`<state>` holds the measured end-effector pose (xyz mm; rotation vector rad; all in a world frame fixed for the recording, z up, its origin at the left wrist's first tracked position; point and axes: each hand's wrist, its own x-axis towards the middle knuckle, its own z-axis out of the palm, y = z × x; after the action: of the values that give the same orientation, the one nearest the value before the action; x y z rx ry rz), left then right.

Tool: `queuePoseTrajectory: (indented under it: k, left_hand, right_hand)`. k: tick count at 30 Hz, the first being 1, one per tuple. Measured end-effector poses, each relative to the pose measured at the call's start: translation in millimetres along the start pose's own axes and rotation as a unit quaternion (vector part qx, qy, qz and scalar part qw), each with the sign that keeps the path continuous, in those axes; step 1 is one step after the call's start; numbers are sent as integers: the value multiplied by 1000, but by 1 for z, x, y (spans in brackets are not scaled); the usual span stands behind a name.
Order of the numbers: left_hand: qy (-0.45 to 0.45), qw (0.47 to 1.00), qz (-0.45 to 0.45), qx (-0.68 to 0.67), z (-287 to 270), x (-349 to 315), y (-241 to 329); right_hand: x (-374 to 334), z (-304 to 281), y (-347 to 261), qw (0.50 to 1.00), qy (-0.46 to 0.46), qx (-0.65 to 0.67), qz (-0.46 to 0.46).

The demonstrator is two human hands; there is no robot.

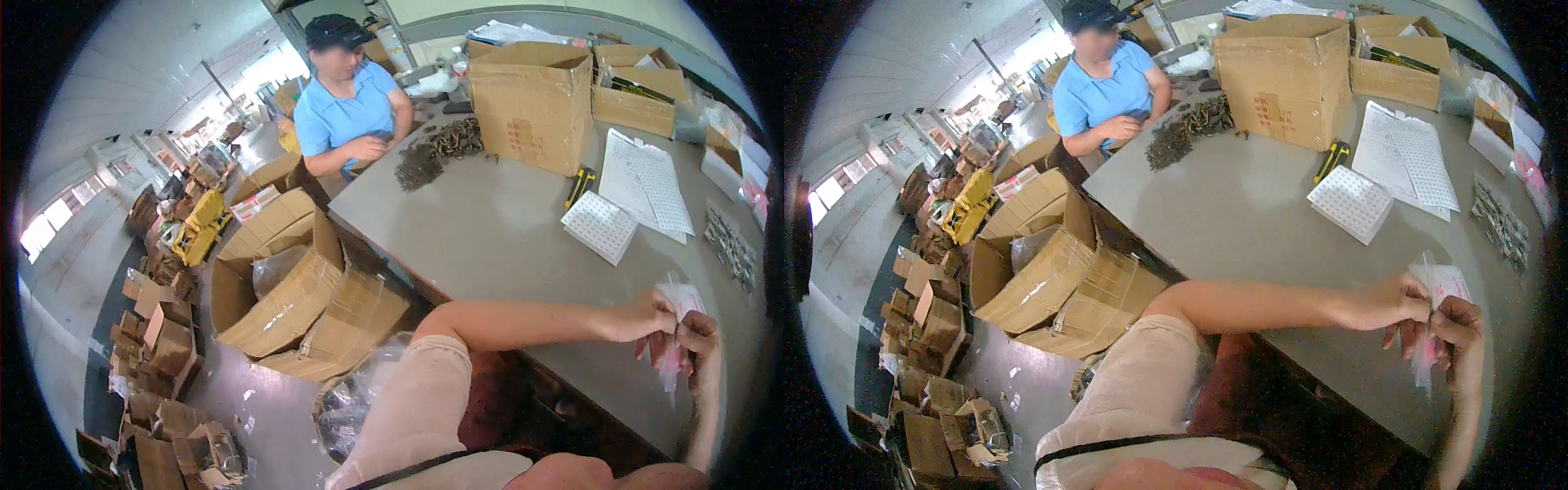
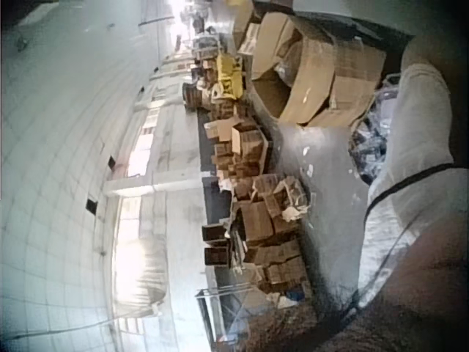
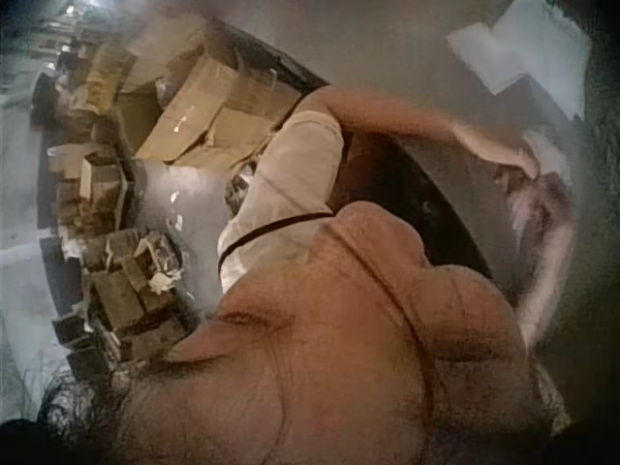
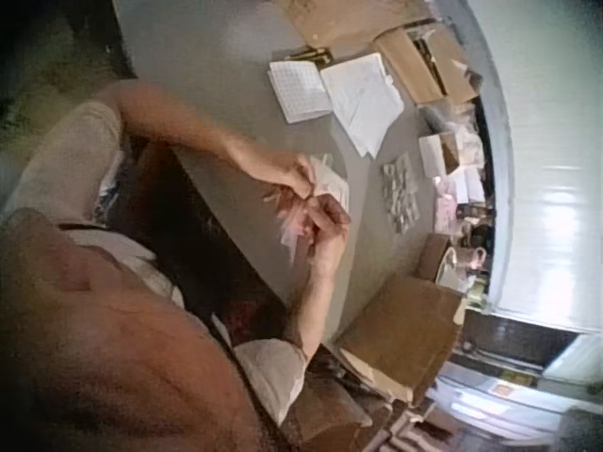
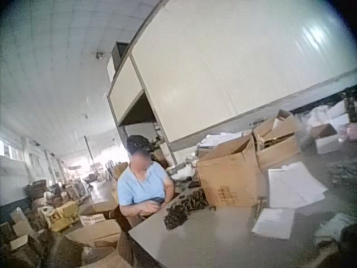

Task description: The person packs small items into plastic bags, applies white labels to the bags, and places the filled bags into cardboard boxes.

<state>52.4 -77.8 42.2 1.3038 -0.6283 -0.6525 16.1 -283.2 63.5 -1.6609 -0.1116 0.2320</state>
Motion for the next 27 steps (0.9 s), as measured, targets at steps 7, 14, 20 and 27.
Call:
queuePoseTrajectory:
  k: [7,14,20,27]
  left_hand:
    - [81,985,90,-120,16,13,-14]
    - [64,987,102,-105,19,13,7]
    - [69,990,110,-59,10,4,3]
    - [42,998,45,-22,3,-5,3]
  right_hand:
    - [-8,2,-7,988,26,-76,-134]
    - [-14,0,-12,930,113,-235,-261]
    - [-6,-87,0,896,294,-206,-262]
    - [-14,-7,-33,898,165,-268,-306]
